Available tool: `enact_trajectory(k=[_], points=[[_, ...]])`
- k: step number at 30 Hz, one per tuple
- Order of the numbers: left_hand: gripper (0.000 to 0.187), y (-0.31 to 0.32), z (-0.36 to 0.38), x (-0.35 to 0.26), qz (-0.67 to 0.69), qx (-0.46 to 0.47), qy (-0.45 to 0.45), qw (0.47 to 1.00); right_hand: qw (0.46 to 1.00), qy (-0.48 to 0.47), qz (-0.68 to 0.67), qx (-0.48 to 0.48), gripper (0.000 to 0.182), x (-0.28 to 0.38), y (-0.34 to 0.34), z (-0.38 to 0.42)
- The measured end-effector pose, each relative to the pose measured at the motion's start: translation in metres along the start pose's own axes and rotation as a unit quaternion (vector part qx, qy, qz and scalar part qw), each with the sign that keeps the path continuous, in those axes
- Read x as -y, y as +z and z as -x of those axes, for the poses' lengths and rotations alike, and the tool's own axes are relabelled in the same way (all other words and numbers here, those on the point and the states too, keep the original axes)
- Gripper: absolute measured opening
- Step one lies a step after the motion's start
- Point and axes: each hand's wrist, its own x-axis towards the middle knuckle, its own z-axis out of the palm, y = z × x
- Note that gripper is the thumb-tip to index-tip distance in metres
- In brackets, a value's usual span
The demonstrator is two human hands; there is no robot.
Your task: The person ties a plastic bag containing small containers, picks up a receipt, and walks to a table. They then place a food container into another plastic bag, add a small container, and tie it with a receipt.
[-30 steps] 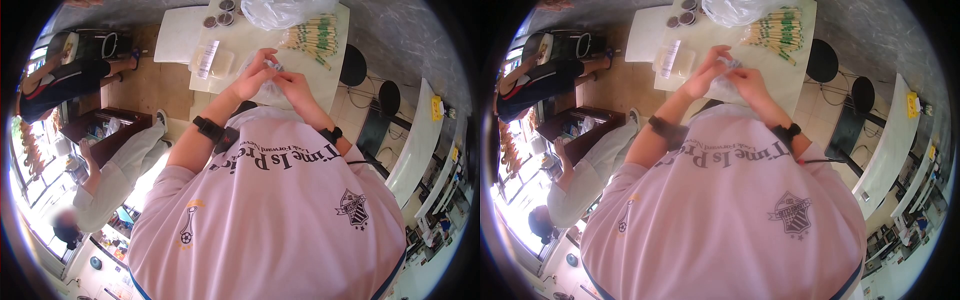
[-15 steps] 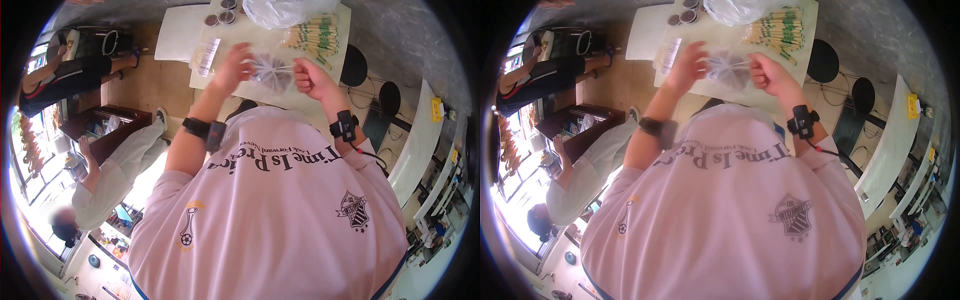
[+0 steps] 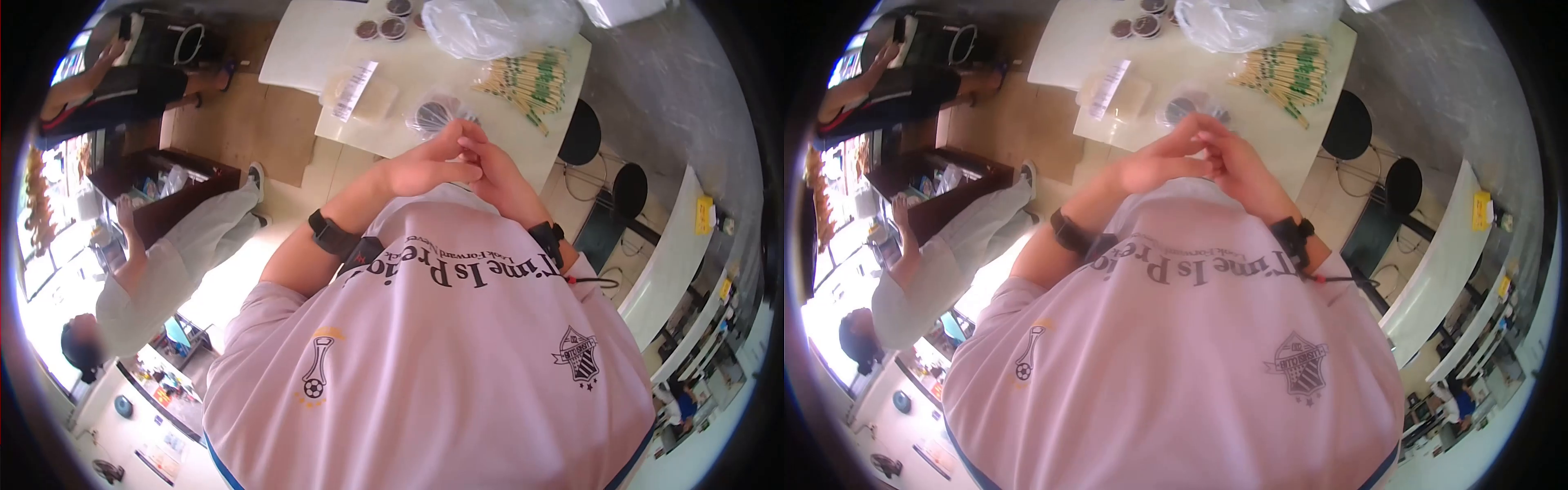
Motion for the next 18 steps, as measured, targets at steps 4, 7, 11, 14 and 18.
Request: enact_trajectory(k=[4,7,11,14,18], points=[[0.042,-0.032,0.044,-0.011,0.14,-0.106,-0.082,0.981,0.996,0.068,-0.059,0.012,0.018,0.017,-0.013,0.001],[0.041,-0.063,0.048,0.065,0.091,-0.28,-0.156,0.943,0.994,0.032,0.095,0.043,0.025,0.037,0.01,0.02],[0.037,-0.045,0.024,0.102,0.097,-0.408,-0.082,0.904,0.956,-0.032,0.254,0.145,0.028,0.086,0.049,0.053],[0.034,-0.042,0.005,0.094,0.159,-0.354,0.004,0.922,0.936,-0.06,0.253,0.238,0.029,0.119,0.065,0.071],[0.024,-0.047,0.003,0.064,0.13,-0.355,-0.022,0.925,0.906,-0.127,0.309,0.26,0.046,0.118,0.073,0.073]])
